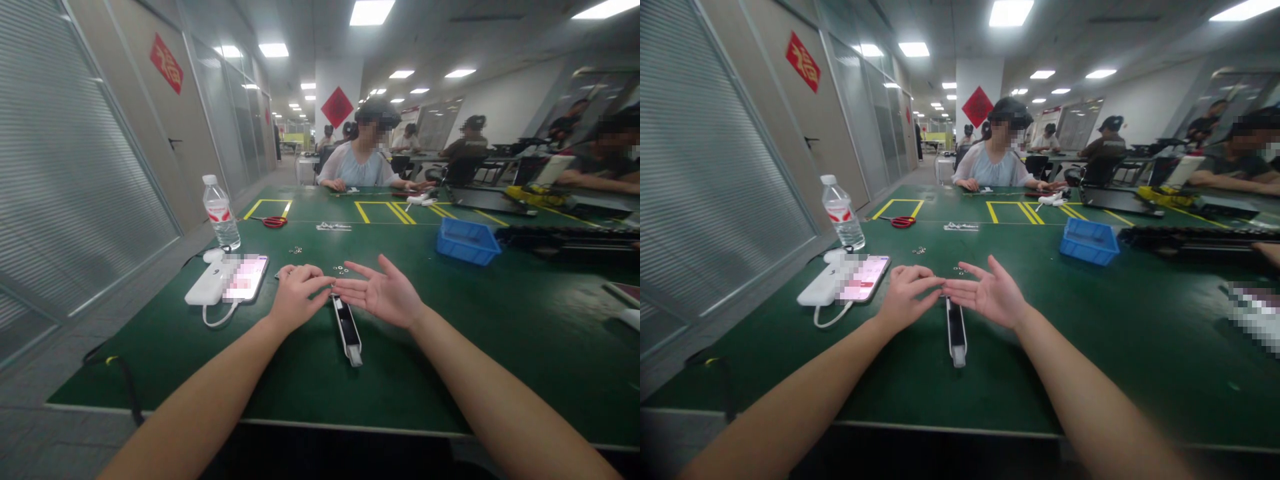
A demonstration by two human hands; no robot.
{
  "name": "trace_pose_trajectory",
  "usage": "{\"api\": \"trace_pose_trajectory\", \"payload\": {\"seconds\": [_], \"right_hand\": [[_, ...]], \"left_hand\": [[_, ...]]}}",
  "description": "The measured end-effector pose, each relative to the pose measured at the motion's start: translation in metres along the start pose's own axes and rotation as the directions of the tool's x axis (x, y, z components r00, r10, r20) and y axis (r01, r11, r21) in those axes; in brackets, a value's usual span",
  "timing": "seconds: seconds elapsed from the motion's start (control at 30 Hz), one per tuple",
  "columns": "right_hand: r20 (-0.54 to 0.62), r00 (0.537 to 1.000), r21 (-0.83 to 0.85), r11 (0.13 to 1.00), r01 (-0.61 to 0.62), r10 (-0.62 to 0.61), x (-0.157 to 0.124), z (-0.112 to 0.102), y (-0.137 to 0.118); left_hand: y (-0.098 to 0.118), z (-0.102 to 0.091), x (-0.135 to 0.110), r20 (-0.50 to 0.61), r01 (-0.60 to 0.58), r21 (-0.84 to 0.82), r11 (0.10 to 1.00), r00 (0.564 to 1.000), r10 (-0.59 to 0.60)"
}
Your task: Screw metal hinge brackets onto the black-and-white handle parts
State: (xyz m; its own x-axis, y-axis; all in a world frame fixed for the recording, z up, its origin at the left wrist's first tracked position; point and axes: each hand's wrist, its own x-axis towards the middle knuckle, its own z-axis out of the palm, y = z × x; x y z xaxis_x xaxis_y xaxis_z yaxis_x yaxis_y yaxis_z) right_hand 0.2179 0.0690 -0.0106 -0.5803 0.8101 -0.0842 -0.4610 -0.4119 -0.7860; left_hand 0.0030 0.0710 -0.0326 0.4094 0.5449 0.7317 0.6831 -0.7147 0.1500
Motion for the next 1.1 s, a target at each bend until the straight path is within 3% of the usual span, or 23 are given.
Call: {"api": "trace_pose_trajectory", "payload": {"seconds": [0.4,0.53,0.63,0.77,0.87,0.97,1.03,1.1], "right_hand": [[-0.064,0.997,-0.065,0.997,-0.036,0.032,0.001,0.003,0.001],[-0.15,0.986,-0.187,0.981,0.043,-0.072,0.004,-0.002,0.006],[-0.241,0.947,-0.386,0.916,0.107,-0.212,0.009,-0.012,0.011],[-0.294,0.879,-0.682,0.727,0.083,-0.376,0.016,-0.025,0.017],[-0.198,0.853,-0.901,0.432,0.035,-0.483,0.016,-0.03,0.019],[-0.092,0.865,-0.993,0.11,-0.042,-0.494,0.014,-0.031,0.02],[-0.062,0.89,-0.998,0.002,-0.068,-0.452,0.012,-0.03,0.02],[-0.045,0.91,-0.996,-0.048,-0.07,-0.412,0.011,-0.029,0.019]], "left_hand": [[0.006,-0.005,0.002,0.06,0.031,0.014,0.999,0.998,-0.032],[0.005,-0.005,0.003,0.108,0.121,0.028,0.992,0.986,-0.124],[0.001,-0.002,0.003,0.181,0.196,0.05,0.979,0.962,-0.202],[-0.003,0.0,0.003,0.292,0.294,0.099,0.951,0.905,-0.31],[-0.002,-0.001,0.004,0.365,0.341,0.131,0.931,0.856,-0.365],[0.0,-0.003,0.006,0.419,0.363,0.137,0.922,0.822,-0.386],[0.002,-0.004,0.007,0.439,0.369,0.133,0.92,0.81,-0.389],[0.002,-0.004,0.007,0.45,0.37,0.124,0.921,0.806,-0.385]]}}
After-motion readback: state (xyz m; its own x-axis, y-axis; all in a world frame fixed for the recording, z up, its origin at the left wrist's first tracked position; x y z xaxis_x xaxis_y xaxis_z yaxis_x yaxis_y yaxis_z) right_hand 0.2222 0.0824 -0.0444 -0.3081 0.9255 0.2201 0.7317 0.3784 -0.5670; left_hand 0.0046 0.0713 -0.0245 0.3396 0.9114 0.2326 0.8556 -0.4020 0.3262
